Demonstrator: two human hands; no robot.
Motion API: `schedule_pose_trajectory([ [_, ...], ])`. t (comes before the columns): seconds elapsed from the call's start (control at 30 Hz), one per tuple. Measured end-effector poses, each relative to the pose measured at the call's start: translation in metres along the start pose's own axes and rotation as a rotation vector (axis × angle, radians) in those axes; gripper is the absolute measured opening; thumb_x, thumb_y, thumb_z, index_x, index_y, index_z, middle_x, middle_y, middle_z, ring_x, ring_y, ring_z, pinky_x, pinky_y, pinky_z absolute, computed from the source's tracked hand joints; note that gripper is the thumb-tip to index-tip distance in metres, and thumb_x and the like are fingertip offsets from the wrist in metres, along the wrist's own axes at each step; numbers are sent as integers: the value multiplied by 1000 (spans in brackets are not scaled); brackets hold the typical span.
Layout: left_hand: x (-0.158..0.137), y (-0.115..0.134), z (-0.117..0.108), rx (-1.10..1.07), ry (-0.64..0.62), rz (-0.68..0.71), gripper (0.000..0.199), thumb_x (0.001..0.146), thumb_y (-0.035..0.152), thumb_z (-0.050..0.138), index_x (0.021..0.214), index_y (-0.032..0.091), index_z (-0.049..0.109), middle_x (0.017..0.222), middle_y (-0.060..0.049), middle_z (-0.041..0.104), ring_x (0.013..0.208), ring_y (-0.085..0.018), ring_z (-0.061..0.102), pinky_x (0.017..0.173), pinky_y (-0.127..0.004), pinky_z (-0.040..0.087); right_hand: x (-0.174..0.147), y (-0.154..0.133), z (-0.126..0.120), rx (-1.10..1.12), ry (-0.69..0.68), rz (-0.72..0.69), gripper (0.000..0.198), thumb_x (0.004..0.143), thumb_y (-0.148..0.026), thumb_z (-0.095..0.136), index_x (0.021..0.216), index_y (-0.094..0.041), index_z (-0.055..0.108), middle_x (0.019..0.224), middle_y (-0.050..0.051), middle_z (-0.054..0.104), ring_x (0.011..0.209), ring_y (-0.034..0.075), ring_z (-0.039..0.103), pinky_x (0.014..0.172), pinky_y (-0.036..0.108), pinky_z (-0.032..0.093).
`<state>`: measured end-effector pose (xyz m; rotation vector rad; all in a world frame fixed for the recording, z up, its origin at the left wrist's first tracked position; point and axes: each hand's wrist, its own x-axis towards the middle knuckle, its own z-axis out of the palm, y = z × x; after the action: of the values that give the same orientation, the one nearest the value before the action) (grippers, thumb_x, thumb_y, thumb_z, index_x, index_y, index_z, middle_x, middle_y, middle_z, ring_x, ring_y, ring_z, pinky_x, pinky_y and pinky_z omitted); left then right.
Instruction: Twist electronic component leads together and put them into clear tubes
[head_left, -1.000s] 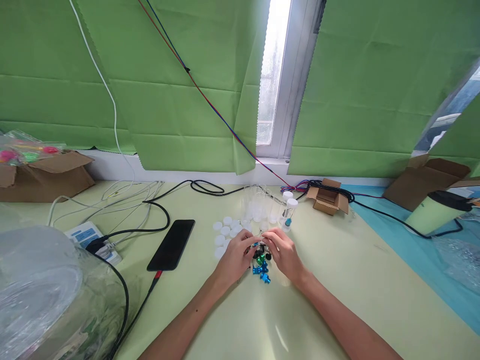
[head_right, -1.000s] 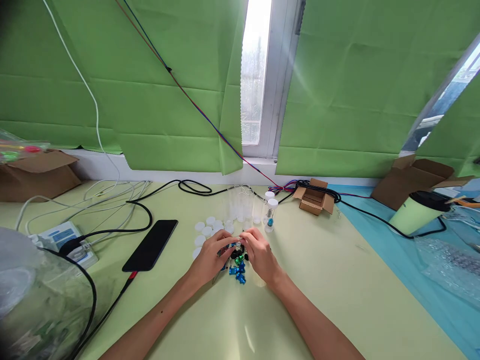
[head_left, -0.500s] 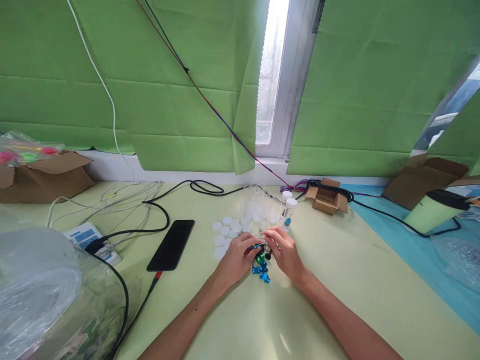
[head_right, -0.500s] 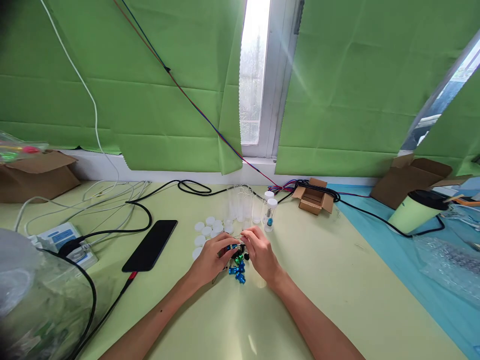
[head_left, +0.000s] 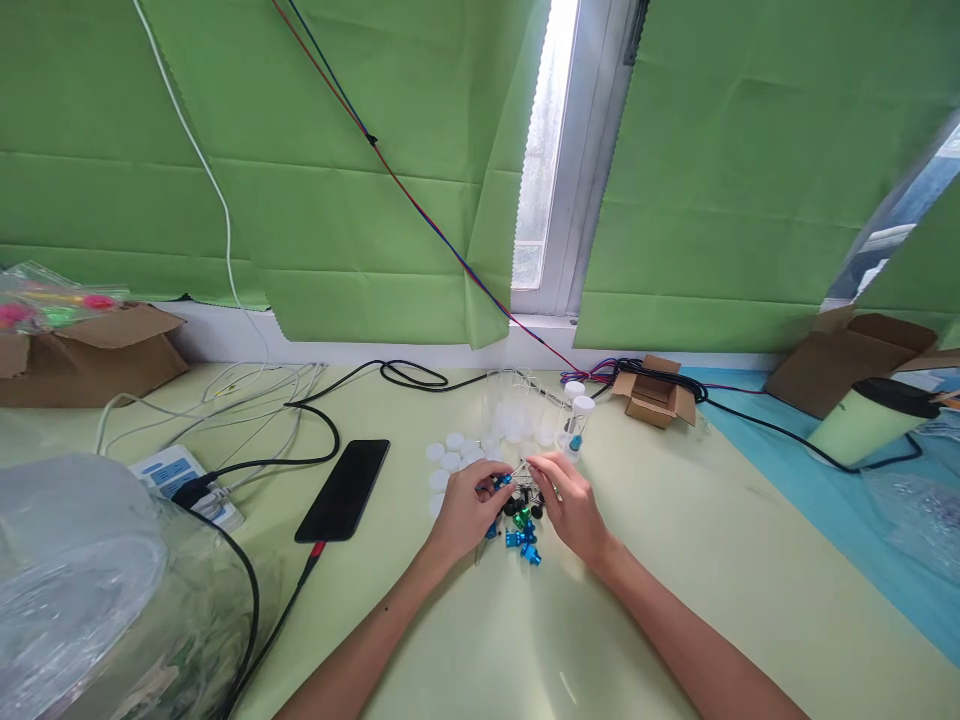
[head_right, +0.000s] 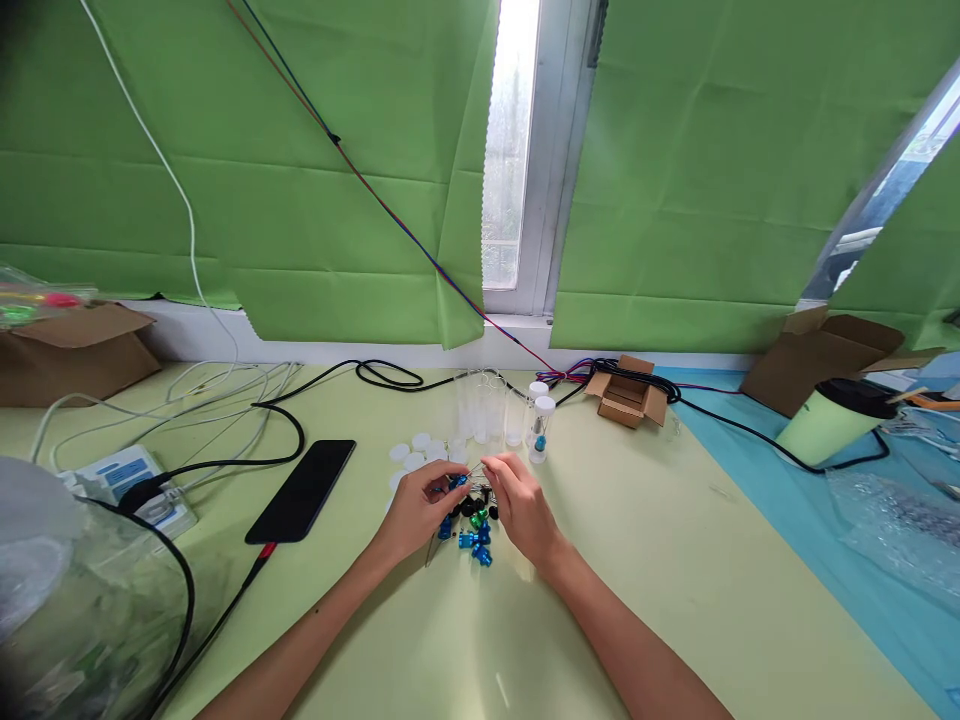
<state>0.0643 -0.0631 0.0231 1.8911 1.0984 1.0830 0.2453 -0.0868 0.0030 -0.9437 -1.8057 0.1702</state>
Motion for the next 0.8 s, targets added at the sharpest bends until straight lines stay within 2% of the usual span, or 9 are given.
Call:
schedule_pose_trajectory([
  [0.5,-1,1,2,25,-50,2,22,80,29,64,98,20,73,88,-5,70,70,-17,61,59,-26,50,-2,-1,1,-17,-26,7,31,101,-15,37,125,-23,57,106,10,61,95,21,62,80,35,53],
  [0.8,0,2,2,-89,-34,-36,21,80,34,64,92,18,72,73,-3,67,51,-12,54,46,-23,45,-1,0,0,-10,-60,4,36,101,-15,38,133,-24,50,113,11,61,103,22,60,87,37,52],
])
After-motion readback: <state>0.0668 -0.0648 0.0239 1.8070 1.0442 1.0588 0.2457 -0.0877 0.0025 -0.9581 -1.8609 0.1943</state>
